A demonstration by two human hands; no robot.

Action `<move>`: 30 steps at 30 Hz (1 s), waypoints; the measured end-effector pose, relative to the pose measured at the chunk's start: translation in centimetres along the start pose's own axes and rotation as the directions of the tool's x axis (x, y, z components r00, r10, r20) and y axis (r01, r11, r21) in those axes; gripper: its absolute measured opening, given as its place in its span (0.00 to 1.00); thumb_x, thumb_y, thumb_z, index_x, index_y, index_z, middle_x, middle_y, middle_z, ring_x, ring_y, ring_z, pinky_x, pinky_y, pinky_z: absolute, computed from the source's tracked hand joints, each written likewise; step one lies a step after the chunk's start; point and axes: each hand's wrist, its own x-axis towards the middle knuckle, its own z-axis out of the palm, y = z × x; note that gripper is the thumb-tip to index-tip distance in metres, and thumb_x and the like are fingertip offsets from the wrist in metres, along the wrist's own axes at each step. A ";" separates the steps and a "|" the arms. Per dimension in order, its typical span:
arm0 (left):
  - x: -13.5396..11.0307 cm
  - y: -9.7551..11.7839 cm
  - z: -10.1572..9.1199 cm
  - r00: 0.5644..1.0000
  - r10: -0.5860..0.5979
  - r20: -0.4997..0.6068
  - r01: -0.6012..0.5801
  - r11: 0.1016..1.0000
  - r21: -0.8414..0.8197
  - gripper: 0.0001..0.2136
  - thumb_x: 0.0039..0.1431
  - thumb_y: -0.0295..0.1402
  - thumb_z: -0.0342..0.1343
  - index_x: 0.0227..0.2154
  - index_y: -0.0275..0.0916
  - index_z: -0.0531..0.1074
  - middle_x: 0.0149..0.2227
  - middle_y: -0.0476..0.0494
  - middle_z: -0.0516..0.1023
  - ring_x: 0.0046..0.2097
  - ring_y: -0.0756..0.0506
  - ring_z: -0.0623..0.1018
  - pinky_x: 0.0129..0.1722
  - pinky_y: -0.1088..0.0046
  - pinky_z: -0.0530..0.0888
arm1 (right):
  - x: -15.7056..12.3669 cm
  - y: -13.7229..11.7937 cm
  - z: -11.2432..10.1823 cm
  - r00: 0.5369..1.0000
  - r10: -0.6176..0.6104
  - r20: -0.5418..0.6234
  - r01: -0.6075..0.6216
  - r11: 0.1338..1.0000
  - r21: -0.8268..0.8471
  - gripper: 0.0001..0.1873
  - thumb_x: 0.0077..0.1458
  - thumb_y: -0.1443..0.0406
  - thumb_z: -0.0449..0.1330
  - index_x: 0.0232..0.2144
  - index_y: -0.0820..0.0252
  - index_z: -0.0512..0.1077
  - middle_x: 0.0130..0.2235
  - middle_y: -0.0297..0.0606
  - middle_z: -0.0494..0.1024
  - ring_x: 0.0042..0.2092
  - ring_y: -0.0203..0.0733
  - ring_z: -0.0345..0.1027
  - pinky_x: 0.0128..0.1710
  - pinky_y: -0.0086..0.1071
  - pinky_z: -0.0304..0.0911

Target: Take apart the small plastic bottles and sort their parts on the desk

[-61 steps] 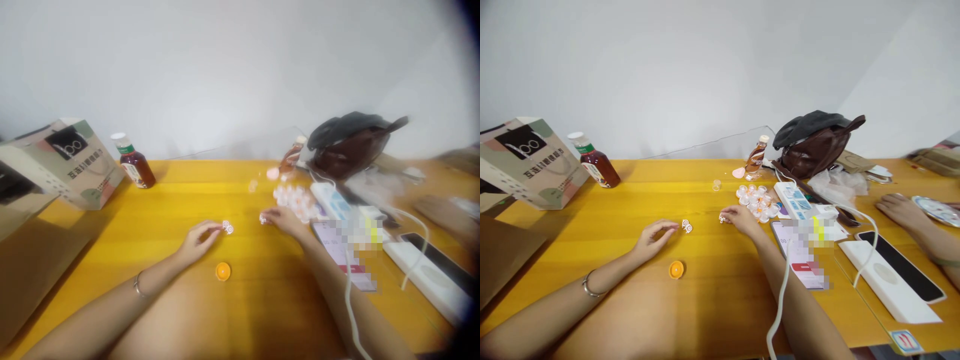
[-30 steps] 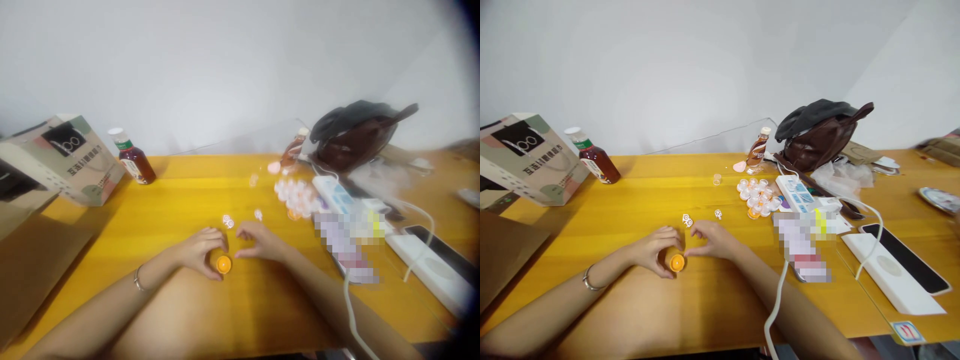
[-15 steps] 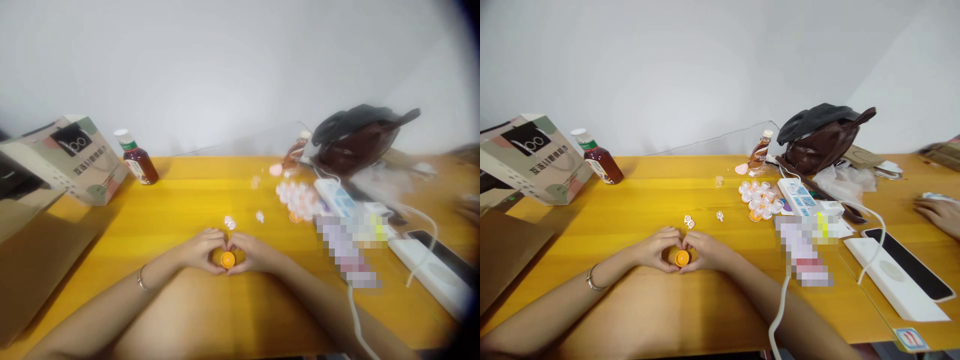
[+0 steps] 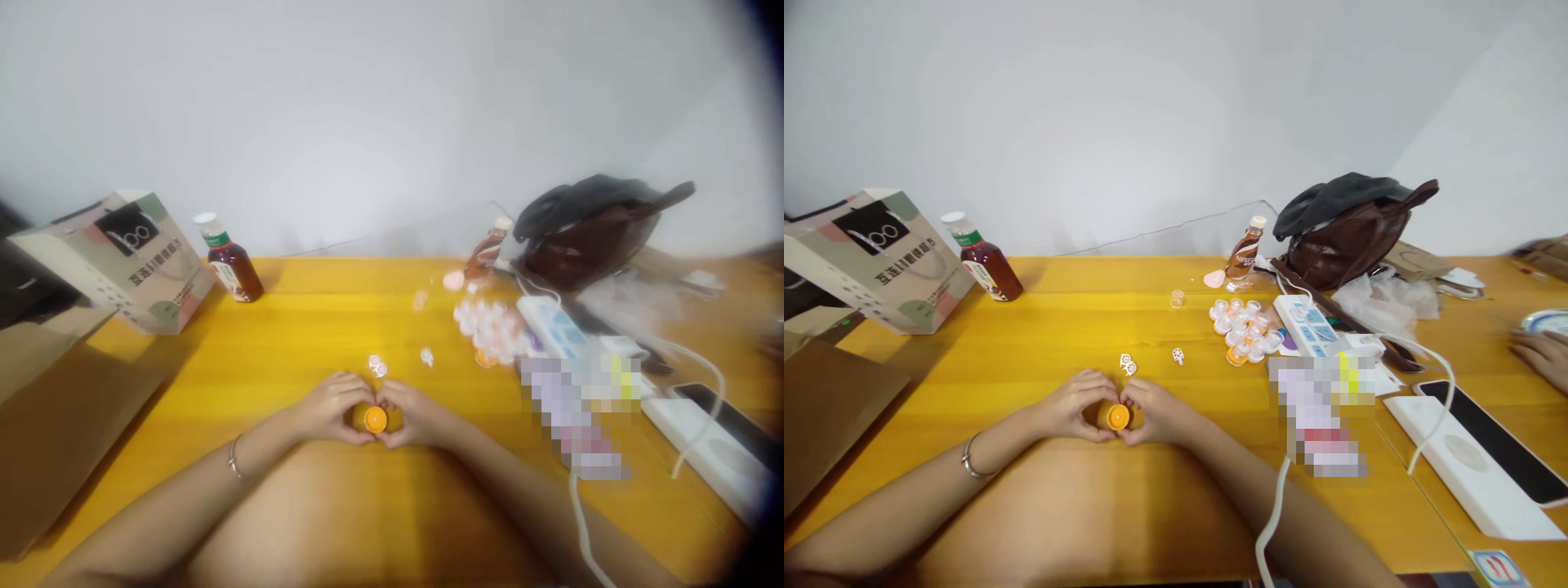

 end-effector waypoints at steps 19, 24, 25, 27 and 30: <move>2.3 -7.3 -2.3 0.788 -0.420 -0.449 0.447 0.893 -0.051 0.13 0.49 0.39 0.58 0.35 0.38 0.71 0.36 0.44 0.75 0.38 0.46 0.73 0.40 0.68 0.70 | -0.2 -0.1 0.0 1.000 0.023 -0.012 -0.023 1.000 -0.013 0.13 0.39 0.69 0.62 0.30 0.59 0.64 0.29 0.34 0.67 0.32 0.37 0.62 0.31 0.29 0.60; 4.3 -9.4 -1.2 0.812 -0.458 -0.361 0.494 0.870 0.007 0.12 0.49 0.38 0.57 0.36 0.38 0.71 0.37 0.43 0.75 0.40 0.44 0.73 0.42 0.66 0.70 | -0.2 -0.3 -0.2 0.999 0.033 0.001 -0.033 0.999 -0.034 0.13 0.40 0.69 0.61 0.32 0.59 0.66 0.29 0.34 0.67 0.32 0.37 0.62 0.32 0.29 0.61; 4.4 -9.5 -1.0 0.813 -0.456 -0.361 0.496 0.868 0.021 0.12 0.50 0.38 0.57 0.36 0.38 0.71 0.38 0.43 0.75 0.41 0.44 0.73 0.43 0.66 0.69 | -0.2 -0.3 -0.2 1.000 0.030 0.003 -0.030 0.999 -0.035 0.13 0.40 0.69 0.61 0.32 0.59 0.66 0.29 0.34 0.67 0.32 0.37 0.62 0.32 0.29 0.61; 4.3 -9.6 -0.7 0.814 -0.448 -0.369 0.494 0.869 0.036 0.12 0.50 0.38 0.56 0.37 0.38 0.71 0.39 0.43 0.75 0.42 0.43 0.73 0.44 0.65 0.69 | -0.2 -0.3 -0.2 1.000 0.024 0.008 -0.024 0.999 -0.034 0.13 0.41 0.69 0.61 0.33 0.59 0.67 0.29 0.34 0.67 0.32 0.37 0.62 0.33 0.29 0.61; 4.0 -9.5 -0.7 0.820 -0.442 -0.364 0.485 0.874 0.030 0.13 0.50 0.39 0.57 0.38 0.38 0.71 0.38 0.43 0.74 0.42 0.44 0.72 0.45 0.65 0.69 | -0.1 -0.2 -0.2 1.000 0.027 0.008 -0.026 0.999 -0.029 0.13 0.41 0.69 0.61 0.33 0.59 0.67 0.30 0.34 0.67 0.33 0.37 0.62 0.33 0.29 0.61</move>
